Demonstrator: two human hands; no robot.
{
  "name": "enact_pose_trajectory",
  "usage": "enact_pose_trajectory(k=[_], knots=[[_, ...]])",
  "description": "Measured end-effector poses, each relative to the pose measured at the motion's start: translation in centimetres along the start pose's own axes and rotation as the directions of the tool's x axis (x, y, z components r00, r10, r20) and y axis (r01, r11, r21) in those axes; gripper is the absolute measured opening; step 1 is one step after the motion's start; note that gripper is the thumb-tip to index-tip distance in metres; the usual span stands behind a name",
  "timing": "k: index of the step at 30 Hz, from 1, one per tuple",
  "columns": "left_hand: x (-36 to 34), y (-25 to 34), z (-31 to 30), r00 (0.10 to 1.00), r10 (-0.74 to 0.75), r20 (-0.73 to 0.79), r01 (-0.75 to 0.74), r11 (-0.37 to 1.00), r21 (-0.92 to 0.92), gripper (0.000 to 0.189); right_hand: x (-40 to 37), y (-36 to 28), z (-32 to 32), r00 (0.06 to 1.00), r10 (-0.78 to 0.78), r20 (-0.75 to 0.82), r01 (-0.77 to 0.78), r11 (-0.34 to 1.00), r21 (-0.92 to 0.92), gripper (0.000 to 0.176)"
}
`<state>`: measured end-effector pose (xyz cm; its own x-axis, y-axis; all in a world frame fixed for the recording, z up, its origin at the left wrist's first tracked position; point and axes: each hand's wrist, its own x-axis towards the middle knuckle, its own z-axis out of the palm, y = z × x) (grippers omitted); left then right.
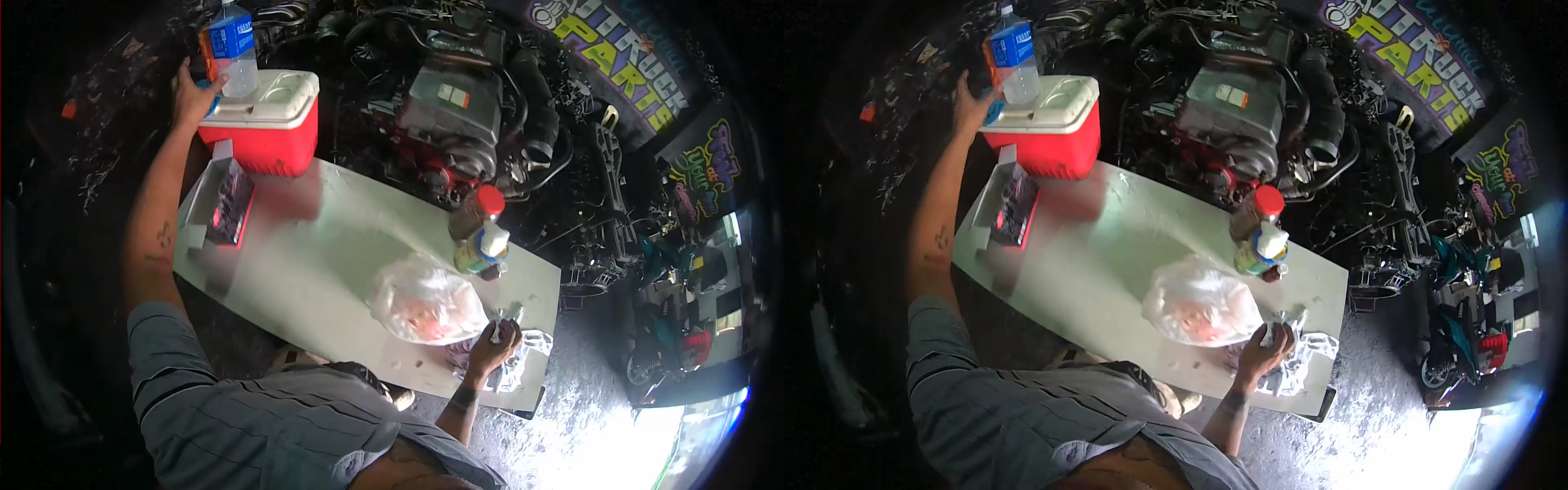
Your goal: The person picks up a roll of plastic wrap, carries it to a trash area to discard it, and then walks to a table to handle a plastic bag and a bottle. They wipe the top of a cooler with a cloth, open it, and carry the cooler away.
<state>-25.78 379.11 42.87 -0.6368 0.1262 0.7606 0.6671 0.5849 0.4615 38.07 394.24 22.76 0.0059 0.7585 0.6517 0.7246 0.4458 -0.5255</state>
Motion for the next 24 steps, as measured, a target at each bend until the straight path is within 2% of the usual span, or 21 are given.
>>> enact_pose_trajectory(k=[2, 4, 6, 7, 8, 9, 10, 11, 12, 13, 14, 16, 17, 18, 20, 22, 23, 24], knots=[[4.5, -1.6, 2.5, 0.999, -0.015, -0.047, 0.015, 1.000, -0.001, 0.092, -1.4, -3.0, 1.5, 0.986, 0.165, 0.019, -0.166, 0.983, 0.073, 0.021], [7.9, -2.8, 4.6, 0.997, -0.034, -0.070, 0.034, 0.999, 0.000, 0.097, -2.9, -5.5, 2.4, 0.991, 0.089, 0.097, -0.091, 0.996, 0.011, 0.021], [11.1, -2.4, 5.5, 0.994, 0.091, -0.056, -0.095, 0.993, -0.069, 0.096, -3.3, -9.1, 1.7, 0.985, -0.022, 0.168, 0.038, 0.995, -0.088, 0.019], [12.3, -1.8, 5.4, 0.996, 0.079, -0.050, -0.083, 0.993, -0.088, 0.096, -3.6, -10.0, 1.4, 0.985, -0.006, 0.170, 0.022, 0.996, -0.091, 0.020], [13.1, -0.3, 4.6, 0.991, -0.078, 0.111, 0.085, 0.995, -0.058, 0.100, -3.8, -10.7, 1.1, 0.985, 0.007, 0.172, 0.009, 0.996, -0.092, 0.020], [13.4, 0.1, 4.6, 0.935, -0.234, 0.266, 0.243, 0.970, 0.000, 0.105, -3.7, -11.4, 0.6, 0.986, 0.064, 0.155, -0.053, 0.996, -0.074, 0.022], [13.6, -0.5, 5.7, 0.930, -0.245, 0.275, 0.257, 0.966, -0.009, 0.105, -3.6, -11.8, 0.0, 0.983, 0.121, 0.140, -0.115, 0.992, -0.052, 0.024], [14.2, -1.1, 7.4, 0.935, -0.235, 0.267, 0.241, 0.970, 0.008, 0.105, -3.9, -10.4, -0.1, 0.997, 0.018, 0.070, -0.011, 0.995, -0.098, 0.023], [14.3, -1.7, 8.4, 0.940, -0.222, 0.259, 0.222, 0.975, 0.028, 0.106, -3.4, -12.5, -0.6, 0.992, 0.120, 0.032, -0.120, 0.992, -0.026, 0.021], [14.1, -2.5, 9.0, 0.937, -0.175, 0.303, 0.218, 0.969, -0.114, 0.106, -3.2, -12.8, -0.9, 0.985, 0.171, 0.028, -0.170, 0.985, -0.036, 0.020], [13.8, -2.8, 9.6, 0.935, -0.179, 0.307, 0.223, 0.968, -0.116, 0.106, -3.0, -13.0, -1.1, 0.975, 0.220, 0.024, -0.219, 0.975, -0.045, 0.020], [13.0, -2.2, 10.5, 0.967, -0.193, 0.166, 0.185, 0.981, 0.064, 0.108, -3.1, -13.4, -0.9, 0.987, 0.160, 0.011, -0.158, 0.982, -0.099, 0.022], [13.1, -1.1, 8.7, 0.921, -0.266, 0.283, 0.280, 0.960, -0.007, 0.105, -2.8, -13.7, -0.7, 0.995, 0.100, 0.002, -0.098, 0.985, -0.141, 0.025], [12.6, 0.0, 7.6, 0.920, -0.281, 0.273, 0.293, 0.956, -0.003, 0.105, -2.5, -14.2, -0.5, 0.996, 0.083, 0.008, -0.082, 0.987, -0.136, 0.025], [12.6, 1.4, 5.7, 0.886, -0.334, 0.322, 0.309, 0.942, 0.129, 0.102, -2.1, -15.3, -0.1, 0.998, -0.035, 0.044, 0.041, 0.992, -0.122, 0.026], [13.0, 0.2, 8.2, 0.825, -0.323, 0.463, 0.367, 0.930, -0.006, 0.098, -1.6, -15.9, 0.4, 0.998, -0.024, 0.065, 0.030, 0.995, -0.093, 0.028], [12.2, 1.2, 6.8, 0.818, -0.279, 0.503, 0.377, 0.921, -0.103, 0.101, -1.3, -16.9, 0.4, 0.996, 0.009, 0.085, -0.001, 0.995, -0.095, 0.029], [9.1, 2.8, 7.2, 0.994, -0.112, 0.015, 0.112, 0.994, -0.013, 0.080, -1.2, -17.5, 0.4, 0.993, 0.048, 0.107, -0.038, 0.994, -0.099, 0.029]])
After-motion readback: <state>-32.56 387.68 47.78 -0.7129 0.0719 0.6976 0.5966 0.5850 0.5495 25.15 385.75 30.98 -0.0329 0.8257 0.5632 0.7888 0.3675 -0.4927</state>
